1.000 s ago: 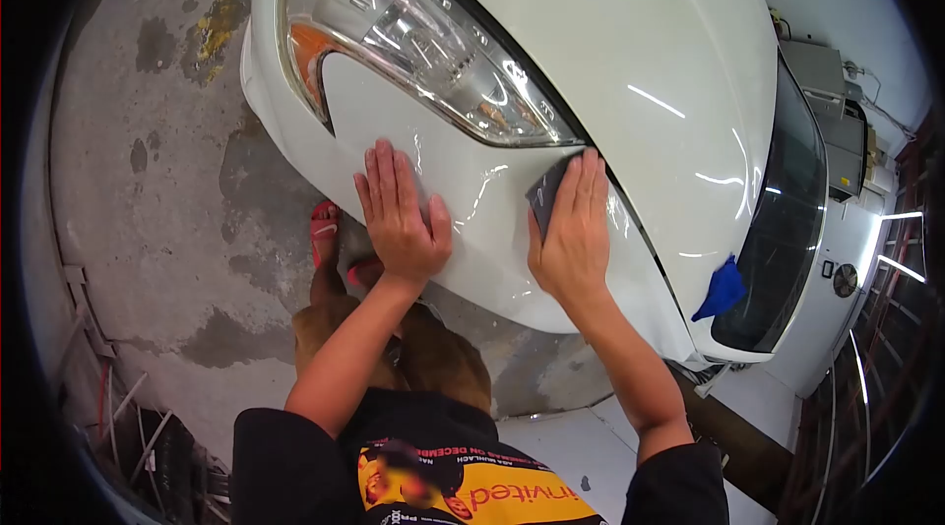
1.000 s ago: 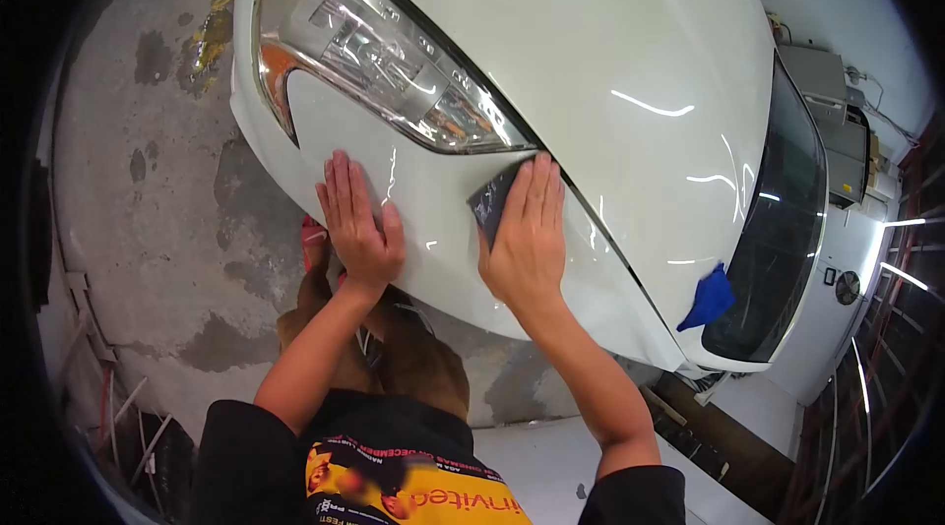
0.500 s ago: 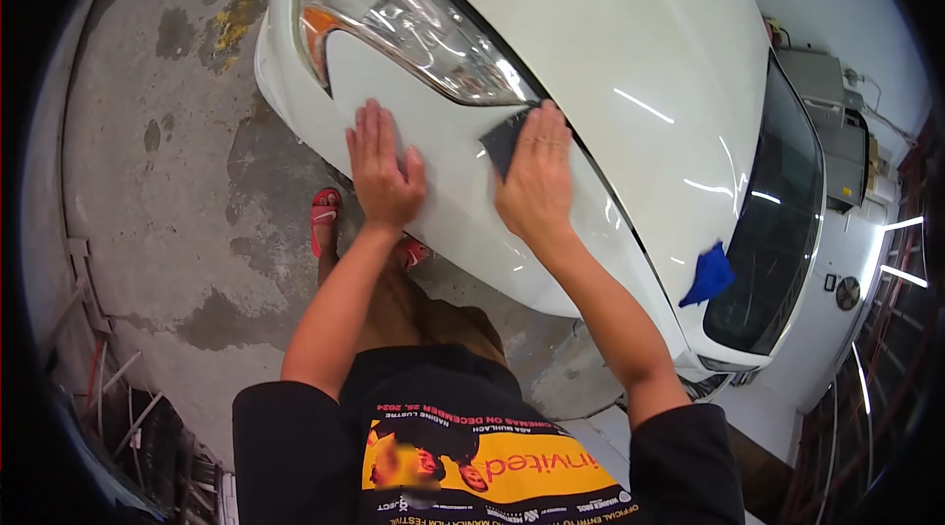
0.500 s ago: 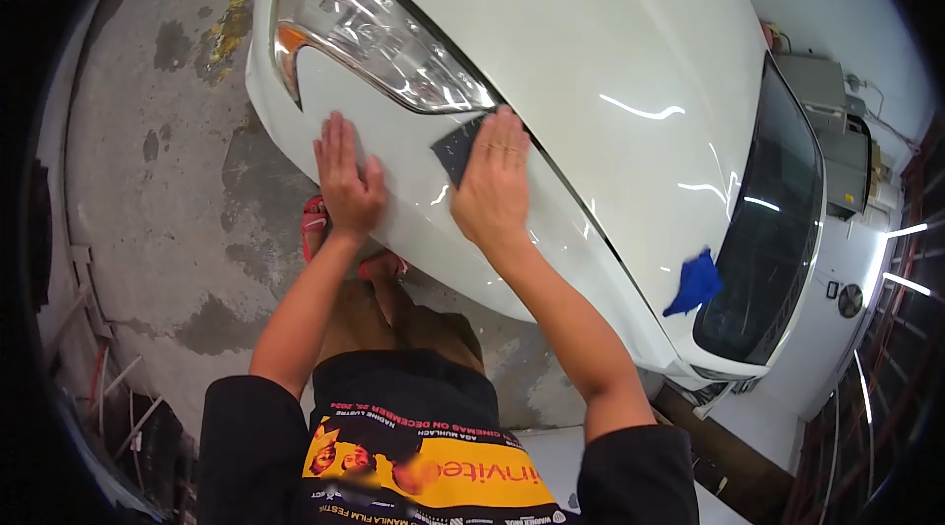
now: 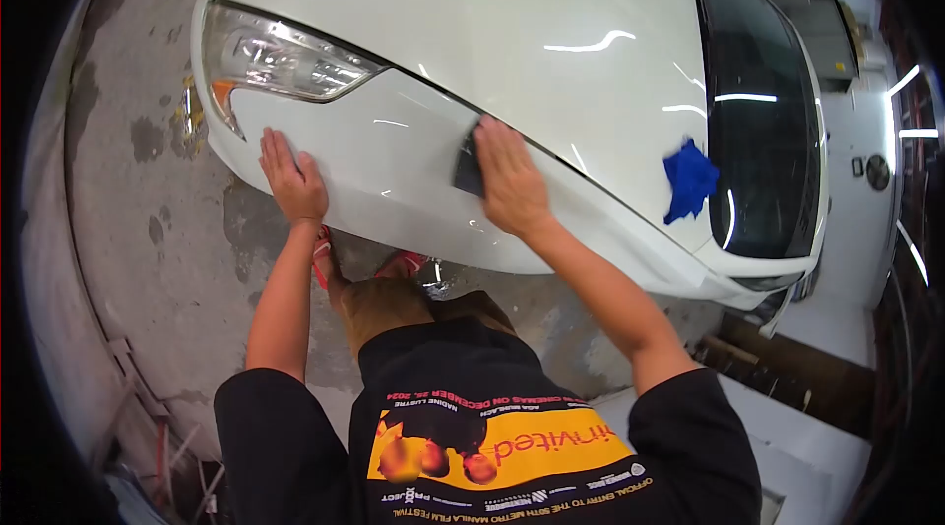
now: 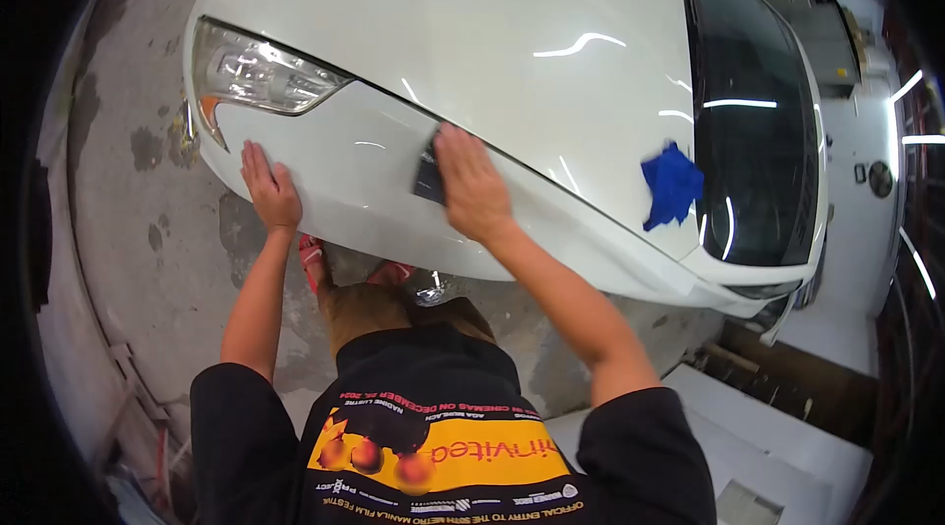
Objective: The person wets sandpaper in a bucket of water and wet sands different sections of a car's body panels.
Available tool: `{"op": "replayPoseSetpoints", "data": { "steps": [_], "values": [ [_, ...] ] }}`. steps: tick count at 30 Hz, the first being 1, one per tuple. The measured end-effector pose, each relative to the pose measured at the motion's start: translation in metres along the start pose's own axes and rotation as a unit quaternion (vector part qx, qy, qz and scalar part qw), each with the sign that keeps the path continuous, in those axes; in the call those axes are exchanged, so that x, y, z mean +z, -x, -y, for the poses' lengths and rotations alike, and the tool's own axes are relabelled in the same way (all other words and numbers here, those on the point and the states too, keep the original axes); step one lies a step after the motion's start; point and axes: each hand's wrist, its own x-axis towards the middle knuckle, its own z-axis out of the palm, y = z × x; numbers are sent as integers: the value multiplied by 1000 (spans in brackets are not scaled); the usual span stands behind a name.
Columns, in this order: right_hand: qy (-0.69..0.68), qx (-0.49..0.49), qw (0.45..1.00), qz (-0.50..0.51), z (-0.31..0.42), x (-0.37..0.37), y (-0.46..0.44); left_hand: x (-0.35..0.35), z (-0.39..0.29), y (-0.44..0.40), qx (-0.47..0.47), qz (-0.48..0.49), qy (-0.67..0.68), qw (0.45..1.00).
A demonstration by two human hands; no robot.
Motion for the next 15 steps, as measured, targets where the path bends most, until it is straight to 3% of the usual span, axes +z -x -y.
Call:
{"op": "replayPoseSetpoints", "data": {
  "steps": [4,7,9,12,15],
  "values": [
    [63,53,996,40,-60,-25,131,2,3,1,5,0,-4,1000],
    [17,56,997,-55,-48,-13,114,1,2,1,10,4,-4,1000],
    [-30,39,994,-100,-21,13,57,0,8,1,20,5,-7,1000],
    [-35,0,996,-86,-1,9,0,5,4,1,11,4,-5,1000],
    [-39,16,998,-38,-36,-4,61,2,4,0,12,9,-1,1000]
  ]
}}
